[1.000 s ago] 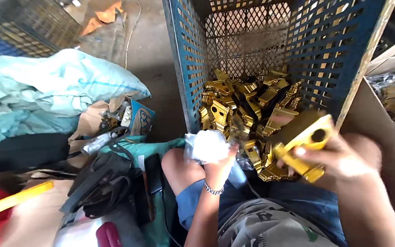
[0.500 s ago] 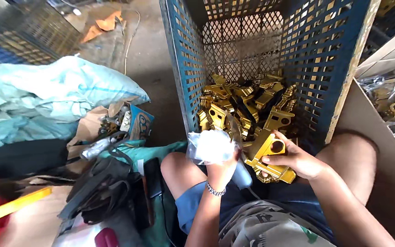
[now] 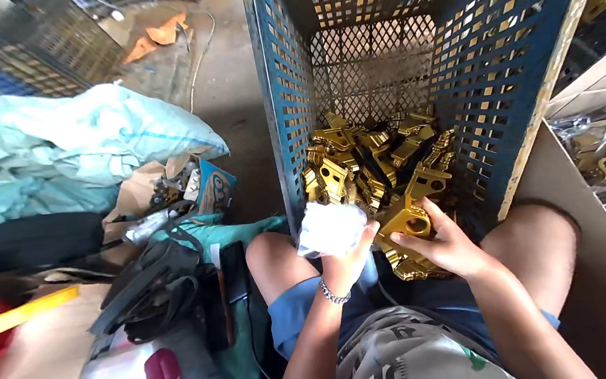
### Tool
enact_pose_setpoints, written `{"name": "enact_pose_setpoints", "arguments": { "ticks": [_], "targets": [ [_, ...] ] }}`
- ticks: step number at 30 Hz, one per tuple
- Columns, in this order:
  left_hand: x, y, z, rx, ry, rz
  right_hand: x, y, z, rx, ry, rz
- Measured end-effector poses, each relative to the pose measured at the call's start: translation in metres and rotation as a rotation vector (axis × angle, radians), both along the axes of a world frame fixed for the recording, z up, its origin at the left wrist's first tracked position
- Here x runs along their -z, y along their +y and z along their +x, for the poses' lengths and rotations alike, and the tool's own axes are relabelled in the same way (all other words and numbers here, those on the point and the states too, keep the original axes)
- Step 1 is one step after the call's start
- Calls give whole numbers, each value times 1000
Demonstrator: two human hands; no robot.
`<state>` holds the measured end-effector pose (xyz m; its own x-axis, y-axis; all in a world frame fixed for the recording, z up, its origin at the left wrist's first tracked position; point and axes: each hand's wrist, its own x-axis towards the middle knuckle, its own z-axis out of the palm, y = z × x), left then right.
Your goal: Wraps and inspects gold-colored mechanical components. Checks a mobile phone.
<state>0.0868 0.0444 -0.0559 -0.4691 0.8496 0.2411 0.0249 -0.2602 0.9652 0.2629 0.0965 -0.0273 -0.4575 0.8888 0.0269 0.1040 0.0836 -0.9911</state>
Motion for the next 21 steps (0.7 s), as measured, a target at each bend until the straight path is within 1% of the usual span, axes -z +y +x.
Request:
{"name": "enact_pose_setpoints", "arguments": {
  "ticks": [1,3,5,6,7,9,10,11,12,14,15,16,17,18,19,21],
  "targets": [
    [-5,0,3,17,-102,-26,2,1,-7,57,3,23],
    [-15,-1,3,19,-291,-82,11,-1,-18,146,14,139],
    [-22,0,-3,-21,-382,-113,24,-6,-24,159,50,270],
    [-23,0,-6,-33,-385,-113,27,-10,-24,140,96,269],
    [-23,-1,-9,-39,-375,-107,26,-12,-21,95,158,195],
    [-23,-3,-11,-25,-366,-106,16,-11,-13,-34,257,-78],
    [-23,-5,-9,-11,-357,-118,12,-10,-13,-52,256,-178],
    [-24,-8,-7,1,-346,-133,12,-8,-17,-25,221,-182],
    [-26,-8,-5,6,-339,-147,17,-8,-23,40,149,-66],
    [-29,-5,-4,16,-306,-144,41,-9,-39,217,-112,427],
    [-29,-4,-3,32,-264,-126,52,-13,-45,233,-219,631],
    [-26,-4,-2,46,-198,-99,60,-19,-50,203,-301,728],
    [-20,-4,-2,53,-95,-71,63,-24,-53,166,-372,730],
    [-14,-5,-2,62,17,-44,60,-25,-53,127,-425,653],
    [-9,-6,-3,77,148,-23,54,-21,-51,82,-459,514],
    [2,-9,-2,83,490,6,41,-6,-47,-5,-423,217]
  ]
}}
